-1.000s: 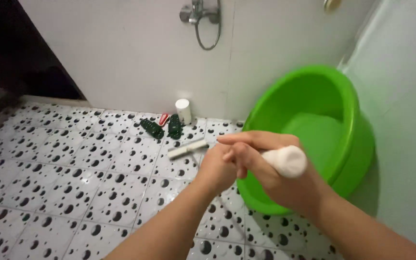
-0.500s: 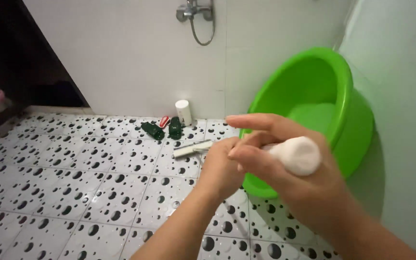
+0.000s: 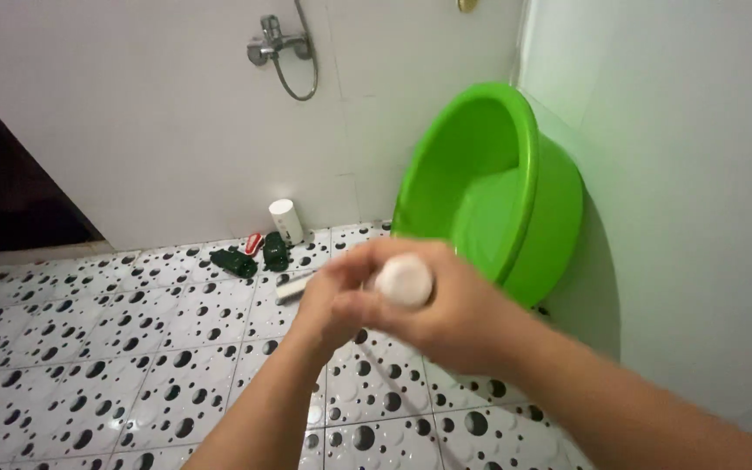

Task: Assembling and tightening the handle of a floor squeegee in a bathroom.

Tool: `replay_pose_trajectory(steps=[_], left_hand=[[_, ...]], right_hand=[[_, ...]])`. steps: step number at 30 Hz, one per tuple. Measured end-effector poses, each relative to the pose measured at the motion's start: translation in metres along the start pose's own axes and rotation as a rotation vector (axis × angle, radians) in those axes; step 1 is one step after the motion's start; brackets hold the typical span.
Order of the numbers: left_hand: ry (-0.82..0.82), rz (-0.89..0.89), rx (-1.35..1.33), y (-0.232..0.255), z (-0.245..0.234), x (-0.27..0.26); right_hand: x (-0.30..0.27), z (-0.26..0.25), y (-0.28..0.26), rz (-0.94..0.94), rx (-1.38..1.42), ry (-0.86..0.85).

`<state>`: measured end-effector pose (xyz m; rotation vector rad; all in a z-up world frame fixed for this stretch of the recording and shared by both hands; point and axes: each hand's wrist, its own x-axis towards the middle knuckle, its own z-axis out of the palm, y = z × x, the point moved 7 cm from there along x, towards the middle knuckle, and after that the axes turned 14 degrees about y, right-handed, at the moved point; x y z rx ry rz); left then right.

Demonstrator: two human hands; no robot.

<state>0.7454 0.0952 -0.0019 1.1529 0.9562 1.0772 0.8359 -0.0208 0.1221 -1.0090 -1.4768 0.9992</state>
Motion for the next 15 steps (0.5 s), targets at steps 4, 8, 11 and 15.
replay_pose_trajectory(steps=[4, 8, 11, 15], left_hand=[[0.171, 0.154, 0.397, 0.08, 0.019, -0.03], [0.153, 0.25, 0.206, 0.09, 0.034, -0.04], [0.184, 0.23, 0.113, 0.072, 0.021, -0.025], [0.228, 0.209, 0.113, 0.028, -0.01, -0.011]], right_hand=[[-0.008, -0.018, -0.086, -0.229, 0.275, 0.022], [0.001, -0.016, -0.1, -0.222, 0.3, 0.1], [0.005, -0.004, -0.074, -0.387, 0.137, 0.141], [-0.006, 0.018, -0.018, -0.531, -0.013, 0.235]])
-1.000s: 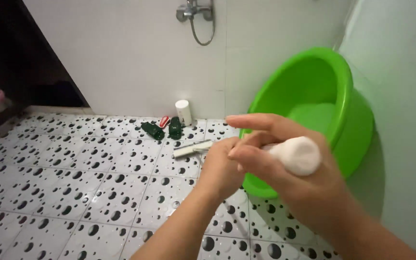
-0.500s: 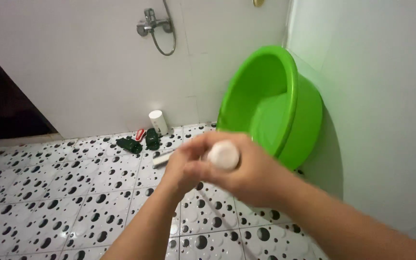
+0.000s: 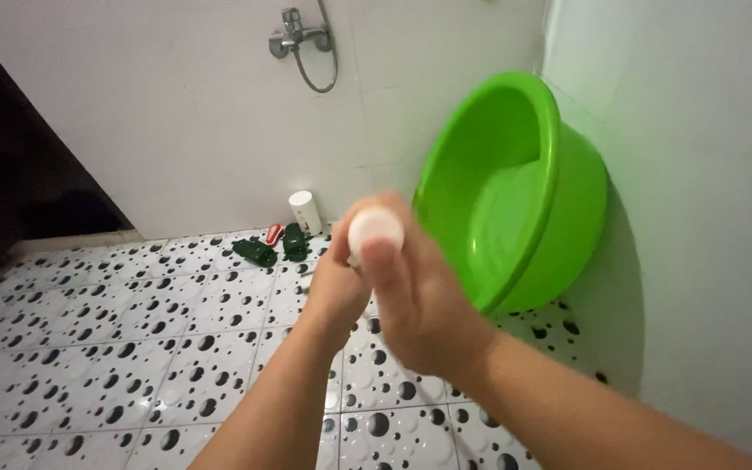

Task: Assembling and tightening the handle of a floor squeegee in a bathroom.

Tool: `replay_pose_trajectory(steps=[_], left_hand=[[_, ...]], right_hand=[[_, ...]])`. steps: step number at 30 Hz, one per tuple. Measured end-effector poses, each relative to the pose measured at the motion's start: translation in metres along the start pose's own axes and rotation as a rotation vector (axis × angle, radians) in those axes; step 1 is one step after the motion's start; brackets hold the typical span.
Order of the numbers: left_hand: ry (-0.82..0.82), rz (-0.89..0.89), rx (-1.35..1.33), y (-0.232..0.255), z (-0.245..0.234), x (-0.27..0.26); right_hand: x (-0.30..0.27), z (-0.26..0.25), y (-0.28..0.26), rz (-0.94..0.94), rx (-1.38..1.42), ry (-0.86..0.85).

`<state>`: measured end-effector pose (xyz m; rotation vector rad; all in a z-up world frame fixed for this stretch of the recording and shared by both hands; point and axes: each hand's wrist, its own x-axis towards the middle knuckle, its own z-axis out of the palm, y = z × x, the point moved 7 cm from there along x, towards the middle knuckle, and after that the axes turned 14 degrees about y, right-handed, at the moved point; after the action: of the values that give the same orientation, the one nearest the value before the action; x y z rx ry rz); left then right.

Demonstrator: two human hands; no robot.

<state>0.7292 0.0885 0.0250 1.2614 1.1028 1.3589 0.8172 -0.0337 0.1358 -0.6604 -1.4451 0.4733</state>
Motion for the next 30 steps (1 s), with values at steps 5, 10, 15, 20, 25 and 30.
replay_pose_trajectory(steps=[5, 10, 15, 20, 25, 30], left_hand=[[-0.025, -0.062, 0.154, 0.003, -0.01, -0.006], [0.109, 0.06, 0.355, 0.067, 0.007, -0.028], [0.059, 0.117, 0.207, 0.07, 0.028, -0.029], [0.024, 0.304, 0.222, 0.022, 0.01, -0.002], [-0.222, -0.214, -0.077, -0.081, -0.002, 0.031], [-0.164, 0.125, 0.249, 0.03, 0.016, 0.003]], right_hand=[[-0.011, 0.013, -0.001, -0.038, -0.039, -0.005], [0.035, -0.008, -0.077, -0.126, -0.018, 0.128], [0.039, -0.024, -0.071, -0.175, 0.034, 0.092], [0.013, -0.017, -0.017, -0.049, 0.001, 0.118], [-0.02, 0.003, 0.023, 0.134, 0.022, 0.019], [0.018, -0.012, -0.018, 0.051, 0.006, 0.116]])
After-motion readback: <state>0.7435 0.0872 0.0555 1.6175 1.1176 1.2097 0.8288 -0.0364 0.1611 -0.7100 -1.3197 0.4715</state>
